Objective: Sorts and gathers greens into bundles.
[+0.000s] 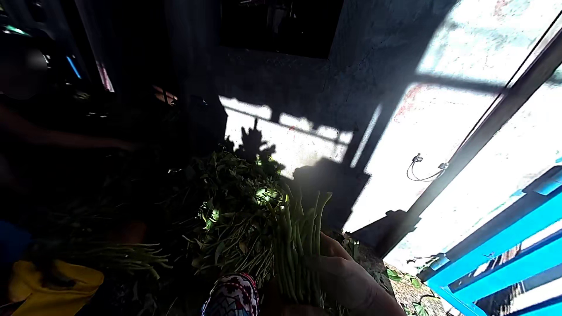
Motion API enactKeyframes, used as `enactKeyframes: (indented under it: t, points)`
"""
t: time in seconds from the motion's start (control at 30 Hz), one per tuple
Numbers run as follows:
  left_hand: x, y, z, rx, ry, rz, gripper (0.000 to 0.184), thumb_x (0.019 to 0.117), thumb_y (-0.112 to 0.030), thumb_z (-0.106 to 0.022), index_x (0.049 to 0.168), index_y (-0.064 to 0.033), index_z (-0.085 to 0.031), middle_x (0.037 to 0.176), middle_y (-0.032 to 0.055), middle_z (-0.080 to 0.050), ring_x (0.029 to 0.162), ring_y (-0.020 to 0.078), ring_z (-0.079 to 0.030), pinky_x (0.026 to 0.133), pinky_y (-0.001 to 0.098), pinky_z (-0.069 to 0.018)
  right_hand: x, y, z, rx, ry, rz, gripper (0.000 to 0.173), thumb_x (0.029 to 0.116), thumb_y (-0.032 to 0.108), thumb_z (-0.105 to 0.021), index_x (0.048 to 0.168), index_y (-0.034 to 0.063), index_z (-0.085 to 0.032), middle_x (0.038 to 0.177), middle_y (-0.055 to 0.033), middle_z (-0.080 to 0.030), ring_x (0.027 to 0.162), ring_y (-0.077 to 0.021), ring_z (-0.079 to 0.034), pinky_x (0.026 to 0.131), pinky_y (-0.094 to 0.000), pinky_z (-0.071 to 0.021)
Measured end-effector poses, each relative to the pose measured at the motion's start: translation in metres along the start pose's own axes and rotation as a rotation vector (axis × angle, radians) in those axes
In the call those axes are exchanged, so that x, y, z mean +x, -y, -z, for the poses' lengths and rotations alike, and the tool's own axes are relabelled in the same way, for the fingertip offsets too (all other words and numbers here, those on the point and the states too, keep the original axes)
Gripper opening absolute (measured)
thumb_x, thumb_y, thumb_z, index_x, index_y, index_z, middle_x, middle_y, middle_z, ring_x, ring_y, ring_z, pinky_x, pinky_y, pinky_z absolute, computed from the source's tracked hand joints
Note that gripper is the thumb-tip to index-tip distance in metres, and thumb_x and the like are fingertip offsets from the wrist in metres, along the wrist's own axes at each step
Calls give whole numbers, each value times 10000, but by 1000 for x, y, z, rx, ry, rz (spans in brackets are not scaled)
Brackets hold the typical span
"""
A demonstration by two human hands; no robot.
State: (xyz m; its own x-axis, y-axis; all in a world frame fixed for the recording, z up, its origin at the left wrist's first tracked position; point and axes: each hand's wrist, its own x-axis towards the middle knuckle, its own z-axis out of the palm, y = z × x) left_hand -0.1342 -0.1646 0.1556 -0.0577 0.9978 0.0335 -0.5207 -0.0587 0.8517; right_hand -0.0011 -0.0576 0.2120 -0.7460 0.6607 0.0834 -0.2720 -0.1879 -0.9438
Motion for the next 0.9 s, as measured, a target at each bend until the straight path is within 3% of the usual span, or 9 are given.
enactKeyframes:
  t: [0.13,0.27,0.33,0.43,0.5,0.6,0.67,0.8,0.9]
  points:
    - [3,12,7,-9,-9,-13,542,689,111,-825,1171,51,-584,1012,127,-748,941,223,-740,874,426,-628,7,-3,-23,-287,-123,32,686,874,101,-792,1426,-17,-403,1169,-117,-702,1070,-196,-710,969,-373,-603]
    - [6,11,18,-26,-21,-30,624,653,108,-825,1204,5,-553,1000,78,-745,921,179,-734,844,392,-628,20,-3,-56,-407,-434,94,753,758,221,-897,1377,81,-492,1011,-58,-732,908,-139,-735,823,-325,-639]
    - [4,5,21,-35,-2,-94,637,666,42,-846,1214,-62,-536,1015,20,-736,936,129,-724,844,344,-622,26,1,-67,-532,-501,107,815,723,372,-907,1388,149,-493,964,-19,-728,865,-118,-727,782,-347,-635]
    - [4,0,36,-74,135,-236,436,745,-68,-834,1130,-222,-699,1011,-78,-756,925,32,-711,847,252,-601,29,13,-85,-621,-387,97,917,751,504,-868,1473,181,-403,1076,-28,-685,935,-116,-697,827,-369,-615]
    - [5,-5,47,-117,243,-240,360,765,-37,-775,1087,-198,-755,989,-40,-766,899,48,-718,835,262,-599,28,28,-92,-518,-281,17,873,807,467,-841,1478,161,-374,1130,-59,-679,978,-131,-702,858,-356,-614]
    - [4,-14,48,-177,405,-252,308,843,-53,-736,1130,-161,-771,1030,-16,-780,947,59,-733,873,243,-596,28,41,-96,-372,-223,-106,757,884,348,-803,1458,137,-356,1107,-102,-674,942,-176,-717,814,-378,-623]
    - [0,-13,46,-140,320,-249,312,793,-73,-768,1085,-185,-776,990,-42,-779,914,33,-728,845,227,-599,29,35,-98,-407,-282,-88,740,834,298,-854,1392,128,-398,1054,-104,-676,896,-178,-719,761,-375,-627]
    - [3,-10,51,-141,447,-238,332,853,-91,-769,1170,-189,-755,1063,-43,-773,977,36,-721,897,231,-586,31,30,-89,-554,-327,-62,998,671,416,-956,1430,134,-372,1096,-119,-644,924,-199,-694,785,-425,-611]
    - [11,-18,47,-15,367,-258,376,786,-58,-813,1126,-210,-760,1032,-56,-773,946,31,-722,868,235,-597,32,45,-89,-575,-344,15,938,656,401,-966,1378,144,-427,993,-63,-680,860,-145,-698,743,-376,-614]
